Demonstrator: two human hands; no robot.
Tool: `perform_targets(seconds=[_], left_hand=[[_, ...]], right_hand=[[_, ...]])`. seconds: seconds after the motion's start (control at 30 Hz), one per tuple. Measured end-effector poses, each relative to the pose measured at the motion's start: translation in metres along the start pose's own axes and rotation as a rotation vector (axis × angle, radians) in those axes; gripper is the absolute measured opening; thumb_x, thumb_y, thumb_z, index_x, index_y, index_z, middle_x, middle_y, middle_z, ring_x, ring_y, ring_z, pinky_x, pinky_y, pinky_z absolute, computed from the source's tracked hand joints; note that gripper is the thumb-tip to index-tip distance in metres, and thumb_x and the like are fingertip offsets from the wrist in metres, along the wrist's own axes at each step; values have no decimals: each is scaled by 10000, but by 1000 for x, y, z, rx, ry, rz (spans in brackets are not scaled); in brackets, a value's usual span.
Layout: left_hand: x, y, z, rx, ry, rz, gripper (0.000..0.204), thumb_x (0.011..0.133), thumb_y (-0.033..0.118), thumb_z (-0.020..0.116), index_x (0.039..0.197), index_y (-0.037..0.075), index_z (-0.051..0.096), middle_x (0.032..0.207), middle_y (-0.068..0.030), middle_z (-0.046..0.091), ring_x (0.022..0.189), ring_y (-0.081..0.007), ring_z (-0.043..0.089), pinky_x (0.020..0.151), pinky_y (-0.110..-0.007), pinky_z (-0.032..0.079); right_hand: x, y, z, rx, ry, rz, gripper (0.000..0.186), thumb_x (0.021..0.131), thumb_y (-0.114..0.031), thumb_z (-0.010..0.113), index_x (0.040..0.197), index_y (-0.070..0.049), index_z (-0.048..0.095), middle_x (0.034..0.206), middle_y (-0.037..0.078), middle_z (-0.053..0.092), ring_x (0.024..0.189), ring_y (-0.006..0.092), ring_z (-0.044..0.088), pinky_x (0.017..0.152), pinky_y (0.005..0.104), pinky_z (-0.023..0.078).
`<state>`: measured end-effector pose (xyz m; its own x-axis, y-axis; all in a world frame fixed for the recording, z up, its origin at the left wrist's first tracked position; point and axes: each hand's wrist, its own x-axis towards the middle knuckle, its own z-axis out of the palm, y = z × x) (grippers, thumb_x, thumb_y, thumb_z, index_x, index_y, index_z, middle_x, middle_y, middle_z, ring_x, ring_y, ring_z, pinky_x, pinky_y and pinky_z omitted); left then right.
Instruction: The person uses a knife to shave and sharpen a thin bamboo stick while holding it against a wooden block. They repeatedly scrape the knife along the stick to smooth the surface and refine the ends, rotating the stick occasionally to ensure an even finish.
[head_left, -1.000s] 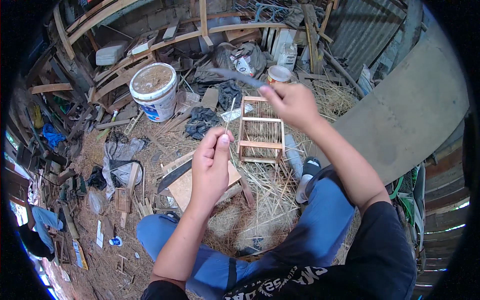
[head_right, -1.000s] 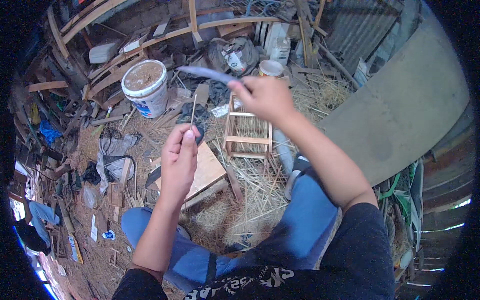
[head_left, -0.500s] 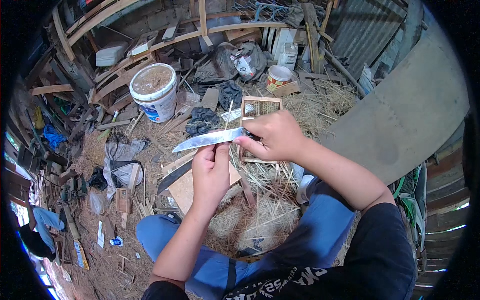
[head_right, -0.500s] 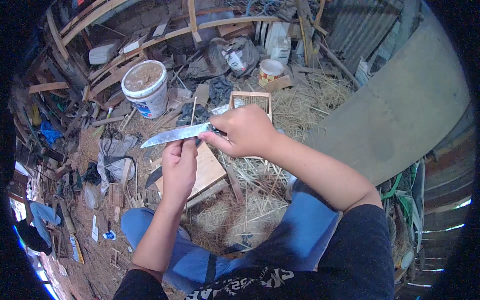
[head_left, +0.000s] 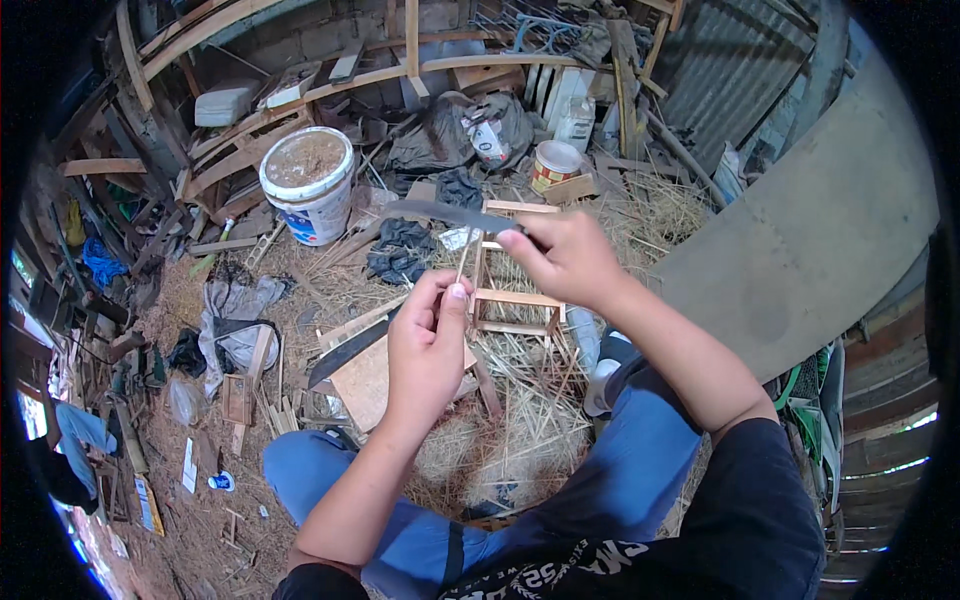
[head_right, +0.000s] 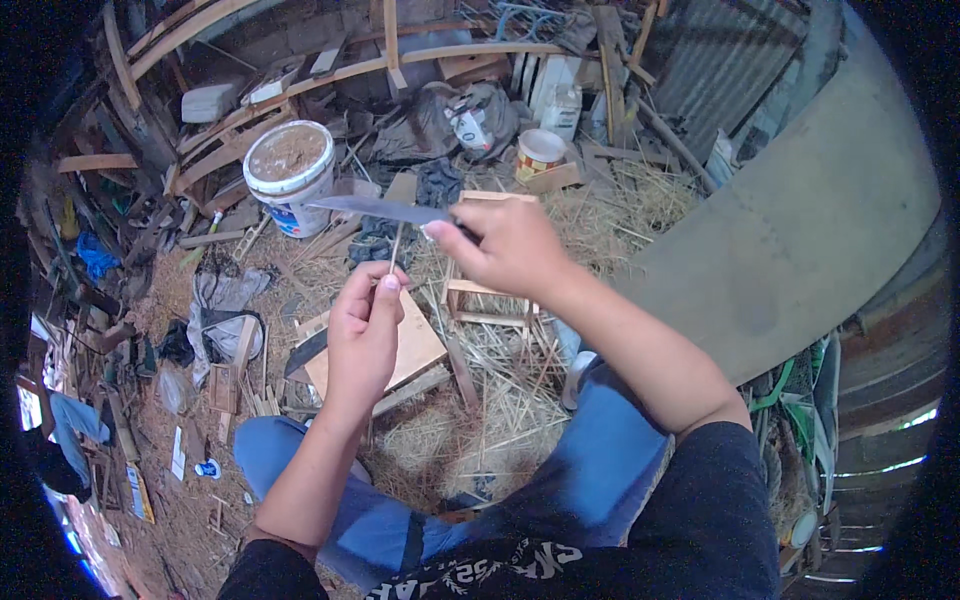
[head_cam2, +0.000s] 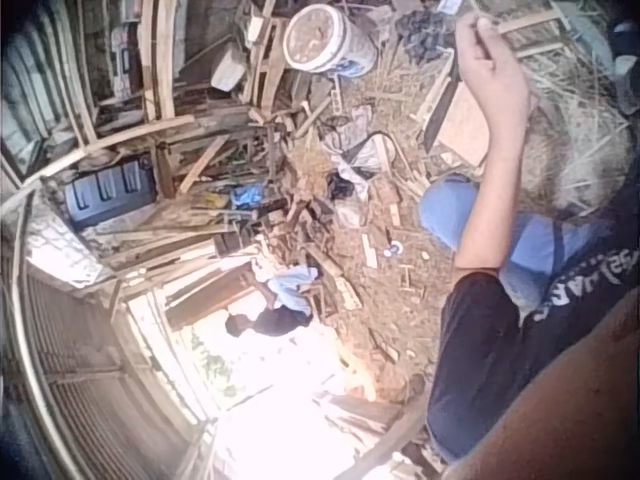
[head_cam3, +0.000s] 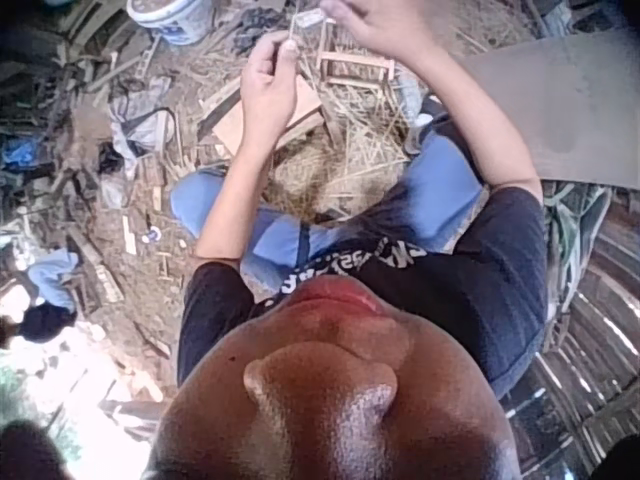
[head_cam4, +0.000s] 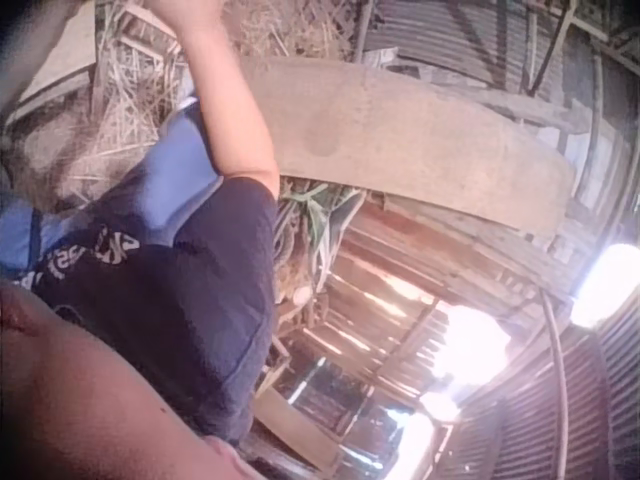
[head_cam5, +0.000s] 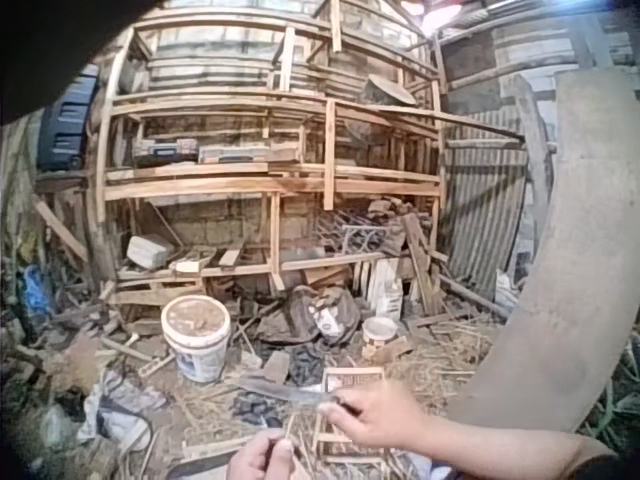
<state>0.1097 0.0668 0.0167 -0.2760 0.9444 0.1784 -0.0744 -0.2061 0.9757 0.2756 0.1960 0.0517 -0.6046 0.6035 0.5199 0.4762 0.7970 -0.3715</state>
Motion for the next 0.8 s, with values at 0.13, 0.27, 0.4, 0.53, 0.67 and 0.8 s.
perform_targets(seconds=[0.13,0.27,0.4,0.53,0.67,0.8], left_hand=[[1,-3,0,-46,38,-16,189,1072,166,519,1134,27,631,723,91,419,640,-1,326,547,-201,258],[-2,1,-2,3,24,1,238,1072,164,521,1194,-6,634,726,92,433,624,4,335,532,-203,264],[-4,-1,-2,-8,4,26,212,1082,194,512,1132,22,626,704,93,421,579,9,326,496,-198,245],[11,-2,-11,-26,15,-43,184,1094,232,492,1090,83,601,660,101,404,498,17,290,441,-192,211],[14,3,-11,-213,-24,-165,168,1094,233,485,1063,93,572,632,106,362,458,13,241,400,-204,179],[7,17,-7,-188,-95,-181,165,1095,239,478,1049,100,555,623,105,337,454,11,231,398,-206,176]], right_hand=[[-3,-11,4,-103,-92,-171,441,947,-449,620,720,-71,637,618,139,625,569,350,645,522,455,489],[-5,-17,4,-80,-72,-228,373,905,-369,676,706,-63,598,609,136,591,547,343,614,486,442,452],[-5,-18,-1,-135,-67,-248,409,921,-428,649,709,-80,622,600,123,613,543,329,630,496,440,472],[5,0,5,-227,35,-197,460,923,-485,641,689,-89,631,589,118,617,540,321,636,500,434,479],[6,7,8,-268,3,-158,490,942,-508,620,704,-81,658,613,127,638,576,336,651,527,442,493],[24,36,-6,-113,64,391,516,980,-523,573,777,-69,707,657,159,658,613,361,665,559,451,500]])
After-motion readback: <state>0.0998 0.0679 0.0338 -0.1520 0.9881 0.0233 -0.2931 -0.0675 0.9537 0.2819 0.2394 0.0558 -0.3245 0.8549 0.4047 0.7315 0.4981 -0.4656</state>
